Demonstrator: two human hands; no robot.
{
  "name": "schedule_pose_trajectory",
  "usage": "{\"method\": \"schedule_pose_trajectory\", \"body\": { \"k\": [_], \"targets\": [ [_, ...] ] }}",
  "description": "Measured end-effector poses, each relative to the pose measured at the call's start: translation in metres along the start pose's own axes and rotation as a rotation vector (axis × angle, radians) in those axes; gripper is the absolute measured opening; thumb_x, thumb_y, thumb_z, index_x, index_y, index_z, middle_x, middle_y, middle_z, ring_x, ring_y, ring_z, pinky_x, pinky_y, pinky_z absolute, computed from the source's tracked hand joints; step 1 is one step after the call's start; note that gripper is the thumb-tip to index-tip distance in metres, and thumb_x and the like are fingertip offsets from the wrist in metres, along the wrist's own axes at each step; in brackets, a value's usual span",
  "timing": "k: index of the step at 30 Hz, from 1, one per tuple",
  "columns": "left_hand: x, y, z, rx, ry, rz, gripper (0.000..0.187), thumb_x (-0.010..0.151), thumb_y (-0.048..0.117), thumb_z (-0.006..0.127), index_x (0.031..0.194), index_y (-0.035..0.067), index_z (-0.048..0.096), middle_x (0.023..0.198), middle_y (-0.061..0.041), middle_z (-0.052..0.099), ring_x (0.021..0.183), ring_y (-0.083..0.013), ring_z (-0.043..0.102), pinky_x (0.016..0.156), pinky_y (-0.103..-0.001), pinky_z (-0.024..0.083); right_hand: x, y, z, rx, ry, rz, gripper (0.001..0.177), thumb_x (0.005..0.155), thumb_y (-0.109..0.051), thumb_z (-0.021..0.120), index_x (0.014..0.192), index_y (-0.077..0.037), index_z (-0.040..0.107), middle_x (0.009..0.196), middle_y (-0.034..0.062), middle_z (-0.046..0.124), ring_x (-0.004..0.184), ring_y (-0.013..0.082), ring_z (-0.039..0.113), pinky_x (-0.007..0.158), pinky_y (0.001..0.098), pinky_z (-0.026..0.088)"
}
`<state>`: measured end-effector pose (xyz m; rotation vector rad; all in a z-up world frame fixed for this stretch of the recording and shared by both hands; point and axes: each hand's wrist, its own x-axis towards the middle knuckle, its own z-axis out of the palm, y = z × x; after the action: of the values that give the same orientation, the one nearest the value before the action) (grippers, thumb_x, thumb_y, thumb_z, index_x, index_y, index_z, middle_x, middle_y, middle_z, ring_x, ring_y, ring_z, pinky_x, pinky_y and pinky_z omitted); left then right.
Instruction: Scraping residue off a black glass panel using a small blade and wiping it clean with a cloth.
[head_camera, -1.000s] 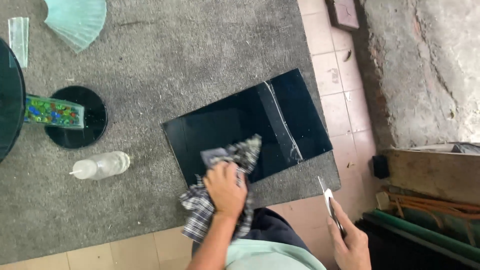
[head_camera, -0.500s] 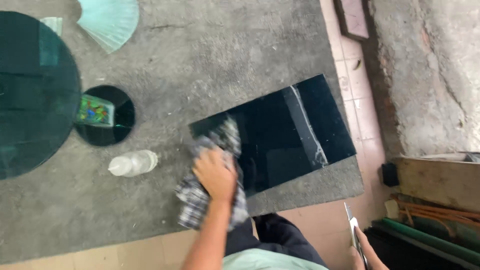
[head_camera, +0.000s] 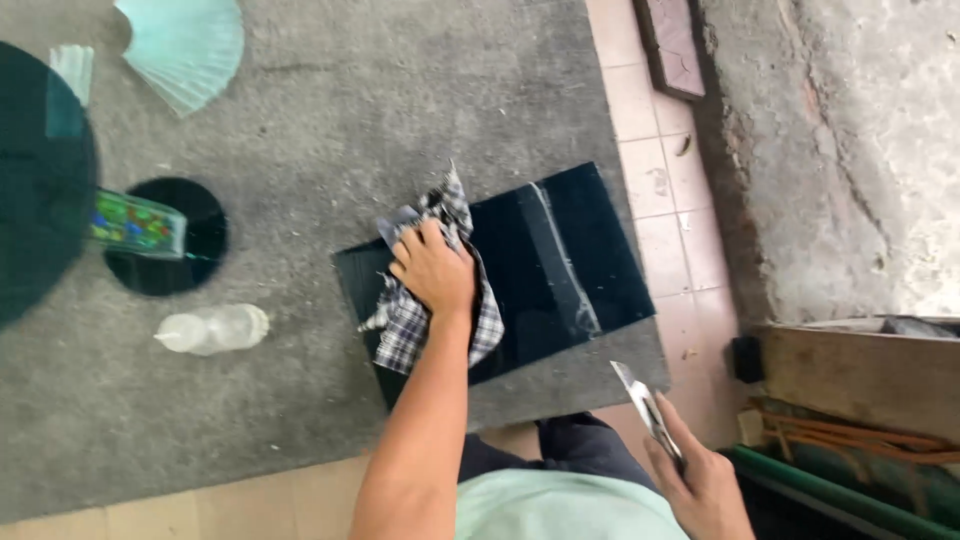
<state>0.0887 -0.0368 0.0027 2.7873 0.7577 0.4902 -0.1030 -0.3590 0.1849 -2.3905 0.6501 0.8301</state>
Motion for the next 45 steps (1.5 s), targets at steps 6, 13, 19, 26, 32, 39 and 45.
{"method": "schedule_pose_trajectory", "body": {
  "k": [6, 13, 19, 26, 32, 39, 45],
  "targets": [
    [-0.054, 0.020, -0.013, -0.043, 0.005, 0.034, 0.022, 0.102, 0.036, 0.075, 0.115, 0.020, 0.069, 0.115, -0.010, 0.066, 0.105, -0.0360, 0.061, 0.085, -0.050, 0.045, 0.075, 0.052, -0.040, -0.156, -0.071, -0.253, 0.071, 0.102, -0.038, 0.066, 0.171, -0.037, 0.049, 0.087, 0.0038, 0.075, 0.061, 0.0196, 0.064, 0.065, 0.0363, 0.048],
    [-0.156, -0.004, -0.042, 0.013, 0.021, 0.015, 0.033, 0.105, 0.045, 0.066, 0.117, 0.015, 0.071, 0.119, -0.012, 0.064, 0.103, -0.0331, 0.060, 0.086, -0.048, 0.046, 0.147, 0.091, -0.036, -0.309, -0.004, -0.690, 0.071, 0.098, -0.037, 0.076, 0.166, -0.037, 0.054, 0.066, 0.0073, 0.074, 0.047, 0.0267, 0.057, 0.053, 0.0425, 0.049],
    [-0.152, -0.001, -0.038, 0.046, 0.060, 0.009, 0.032, 0.099, 0.044, 0.065, 0.113, 0.015, 0.071, 0.112, -0.012, 0.064, 0.099, -0.0312, 0.060, 0.082, -0.046, 0.046, 0.167, 0.089, -0.022, -0.304, -0.002, -0.712, 0.067, 0.104, -0.033, 0.069, 0.169, -0.039, 0.052, 0.067, 0.0049, 0.077, 0.045, 0.0252, 0.056, 0.053, 0.0428, 0.052],
    [-0.151, -0.005, -0.034, 0.053, 0.069, 0.020, 0.031, 0.097, 0.044, 0.066, 0.112, 0.017, 0.070, 0.111, -0.010, 0.064, 0.096, -0.0291, 0.059, 0.079, -0.044, 0.044, 0.158, 0.105, 0.025, -0.324, 0.055, -0.717, 0.074, 0.104, -0.034, 0.070, 0.173, -0.041, 0.044, 0.080, 0.0094, 0.079, 0.050, 0.0328, 0.068, 0.055, 0.0497, 0.059],
    [-0.148, -0.005, -0.042, 0.046, 0.049, 0.043, 0.033, 0.100, 0.045, 0.063, 0.110, 0.015, 0.070, 0.111, -0.012, 0.062, 0.097, -0.0316, 0.059, 0.080, -0.046, 0.044, 0.123, 0.084, 0.027, -0.151, 0.054, -0.570, 0.076, 0.105, -0.018, 0.070, 0.175, -0.030, 0.045, 0.075, 0.0065, 0.073, 0.054, 0.0211, 0.052, 0.056, 0.0443, 0.047],
    [-0.148, 0.001, -0.046, 0.010, 0.062, 0.048, 0.028, 0.099, 0.041, 0.067, 0.110, 0.015, 0.071, 0.109, -0.010, 0.063, 0.095, -0.0311, 0.060, 0.081, -0.046, 0.046, 0.099, 0.061, 0.020, -0.076, -0.017, -0.420, 0.068, 0.107, -0.025, 0.064, 0.172, -0.032, 0.049, 0.076, 0.0121, 0.076, 0.053, 0.0282, 0.058, 0.058, 0.0462, 0.049],
    [-0.121, -0.014, -0.044, -0.019, 0.014, 0.076, 0.026, 0.104, 0.041, 0.067, 0.107, 0.015, 0.069, 0.105, -0.009, 0.063, 0.095, -0.0307, 0.059, 0.082, -0.046, 0.044, 0.092, 0.068, 0.026, -0.046, 0.014, -0.396, 0.067, 0.108, -0.023, 0.064, 0.172, -0.030, 0.049, 0.081, 0.0108, 0.077, 0.053, 0.0245, 0.054, 0.054, 0.0445, 0.044]
  ]
}}
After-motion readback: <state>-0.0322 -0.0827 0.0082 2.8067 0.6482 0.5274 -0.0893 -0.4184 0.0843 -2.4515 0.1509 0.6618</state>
